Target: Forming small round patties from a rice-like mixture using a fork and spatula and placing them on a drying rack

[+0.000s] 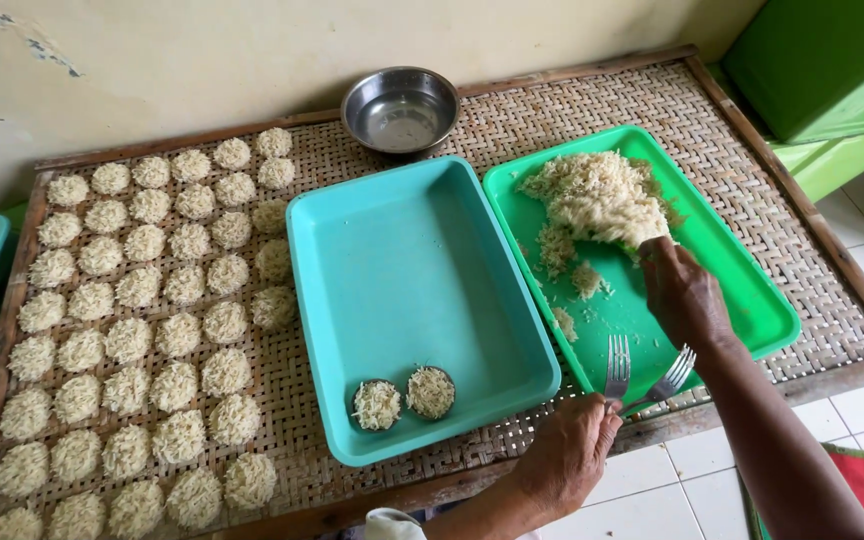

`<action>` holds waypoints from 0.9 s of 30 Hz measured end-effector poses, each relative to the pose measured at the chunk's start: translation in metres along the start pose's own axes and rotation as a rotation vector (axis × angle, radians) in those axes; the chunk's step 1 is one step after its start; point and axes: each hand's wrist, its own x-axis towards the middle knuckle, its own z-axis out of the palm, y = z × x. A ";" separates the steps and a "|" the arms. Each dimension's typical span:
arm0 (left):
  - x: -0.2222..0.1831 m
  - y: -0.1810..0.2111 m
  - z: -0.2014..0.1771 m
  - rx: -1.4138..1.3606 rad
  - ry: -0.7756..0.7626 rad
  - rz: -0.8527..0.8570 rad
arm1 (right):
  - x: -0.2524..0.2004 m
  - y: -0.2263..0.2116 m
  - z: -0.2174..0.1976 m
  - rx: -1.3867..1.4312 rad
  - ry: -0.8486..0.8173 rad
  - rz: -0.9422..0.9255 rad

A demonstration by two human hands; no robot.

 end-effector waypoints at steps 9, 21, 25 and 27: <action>0.001 0.009 -0.008 -0.118 -0.095 -0.138 | 0.029 0.014 -0.048 0.533 -0.136 0.444; -0.063 0.005 -0.148 -0.343 0.183 -0.261 | -0.009 0.045 -0.055 -0.307 -0.488 0.205; -0.075 0.004 -0.165 -0.421 0.295 -0.341 | 0.029 -0.010 -0.046 -0.429 0.130 -0.268; -0.078 0.002 -0.163 -0.411 0.291 -0.324 | 0.059 -0.029 -0.024 -0.626 -0.122 -0.395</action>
